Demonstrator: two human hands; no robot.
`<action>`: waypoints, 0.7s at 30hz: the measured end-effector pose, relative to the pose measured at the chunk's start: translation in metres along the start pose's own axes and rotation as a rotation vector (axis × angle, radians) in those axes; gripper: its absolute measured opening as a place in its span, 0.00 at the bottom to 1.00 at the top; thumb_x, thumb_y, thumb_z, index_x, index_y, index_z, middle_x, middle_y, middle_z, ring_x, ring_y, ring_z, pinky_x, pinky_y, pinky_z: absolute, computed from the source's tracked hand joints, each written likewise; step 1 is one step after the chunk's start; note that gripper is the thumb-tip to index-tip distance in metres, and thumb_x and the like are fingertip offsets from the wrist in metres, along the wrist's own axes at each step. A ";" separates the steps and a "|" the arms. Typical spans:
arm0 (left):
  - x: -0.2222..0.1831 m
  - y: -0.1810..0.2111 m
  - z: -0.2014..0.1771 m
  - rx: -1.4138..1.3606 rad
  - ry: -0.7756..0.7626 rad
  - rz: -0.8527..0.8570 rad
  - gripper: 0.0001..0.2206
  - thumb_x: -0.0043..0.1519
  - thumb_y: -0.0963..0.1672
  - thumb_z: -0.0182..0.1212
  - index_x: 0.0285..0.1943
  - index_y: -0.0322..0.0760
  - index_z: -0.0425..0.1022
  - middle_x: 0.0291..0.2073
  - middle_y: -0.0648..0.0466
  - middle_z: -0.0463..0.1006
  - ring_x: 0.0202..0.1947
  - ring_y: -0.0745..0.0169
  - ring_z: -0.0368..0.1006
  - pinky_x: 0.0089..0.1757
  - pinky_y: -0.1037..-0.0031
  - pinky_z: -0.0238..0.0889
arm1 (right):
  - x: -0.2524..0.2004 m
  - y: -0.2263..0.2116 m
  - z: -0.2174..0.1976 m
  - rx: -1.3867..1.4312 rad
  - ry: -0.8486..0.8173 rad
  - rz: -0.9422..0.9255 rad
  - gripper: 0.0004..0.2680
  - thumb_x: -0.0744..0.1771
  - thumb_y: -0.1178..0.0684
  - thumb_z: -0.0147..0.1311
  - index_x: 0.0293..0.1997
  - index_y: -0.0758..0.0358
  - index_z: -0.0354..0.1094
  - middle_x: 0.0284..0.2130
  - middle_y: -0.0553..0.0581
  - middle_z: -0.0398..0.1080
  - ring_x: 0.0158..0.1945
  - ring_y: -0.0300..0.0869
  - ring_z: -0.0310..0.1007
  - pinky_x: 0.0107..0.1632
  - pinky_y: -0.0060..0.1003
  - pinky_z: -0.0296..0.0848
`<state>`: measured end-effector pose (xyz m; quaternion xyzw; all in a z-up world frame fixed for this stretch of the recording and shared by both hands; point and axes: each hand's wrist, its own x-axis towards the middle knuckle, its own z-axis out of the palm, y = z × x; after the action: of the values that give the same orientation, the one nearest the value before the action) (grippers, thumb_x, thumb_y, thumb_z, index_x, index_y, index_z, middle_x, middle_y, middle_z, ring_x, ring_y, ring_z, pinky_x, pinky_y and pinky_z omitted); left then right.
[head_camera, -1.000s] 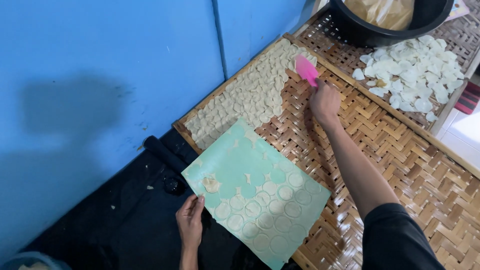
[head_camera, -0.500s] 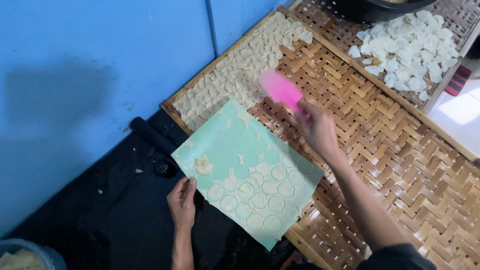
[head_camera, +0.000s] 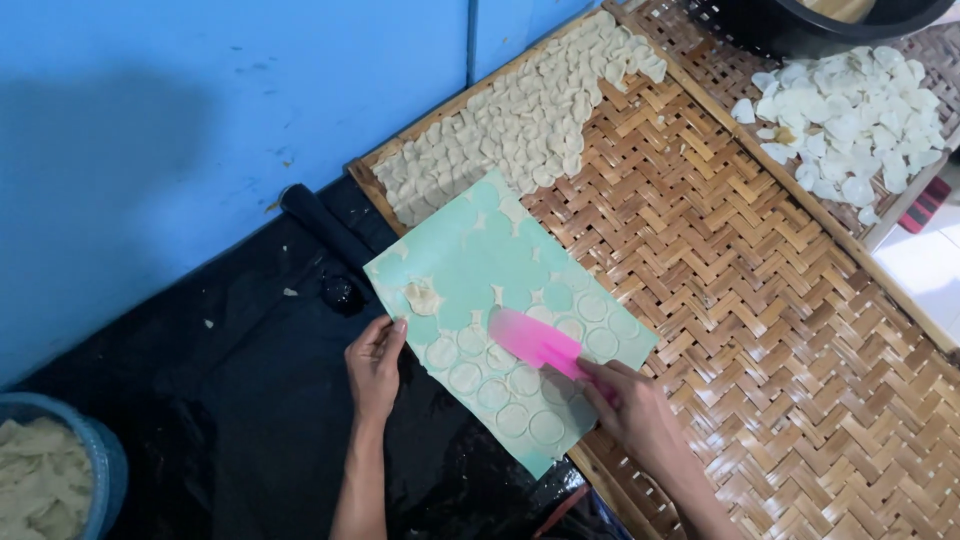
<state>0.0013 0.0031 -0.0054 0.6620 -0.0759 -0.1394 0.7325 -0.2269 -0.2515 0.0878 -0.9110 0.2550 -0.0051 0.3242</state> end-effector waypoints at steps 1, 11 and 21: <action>-0.001 -0.001 0.000 0.000 0.005 0.000 0.13 0.66 0.43 0.61 0.54 0.25 0.80 0.36 0.51 0.83 0.34 0.72 0.74 0.35 0.81 0.66 | -0.002 -0.008 -0.004 -0.001 -0.003 -0.003 0.13 0.66 0.51 0.56 0.56 0.54 0.76 0.33 0.56 0.80 0.24 0.42 0.80 0.29 0.38 0.82; -0.001 0.008 0.003 0.009 0.002 0.000 0.14 0.66 0.44 0.61 0.54 0.26 0.80 0.36 0.52 0.83 0.34 0.73 0.74 0.36 0.81 0.66 | 0.005 -0.014 -0.002 -0.063 -0.058 -0.012 0.12 0.66 0.51 0.55 0.53 0.59 0.76 0.36 0.58 0.79 0.24 0.46 0.80 0.31 0.41 0.80; 0.000 0.007 0.003 -0.007 0.000 0.029 0.13 0.66 0.43 0.60 0.54 0.25 0.79 0.37 0.53 0.83 0.36 0.74 0.76 0.38 0.82 0.69 | 0.023 0.000 0.013 -0.015 0.043 -0.114 0.11 0.65 0.51 0.57 0.52 0.54 0.77 0.39 0.54 0.80 0.26 0.44 0.81 0.31 0.41 0.82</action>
<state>0.0011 0.0007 0.0020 0.6582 -0.0852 -0.1289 0.7368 -0.2046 -0.2545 0.0734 -0.9261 0.2097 -0.0412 0.3108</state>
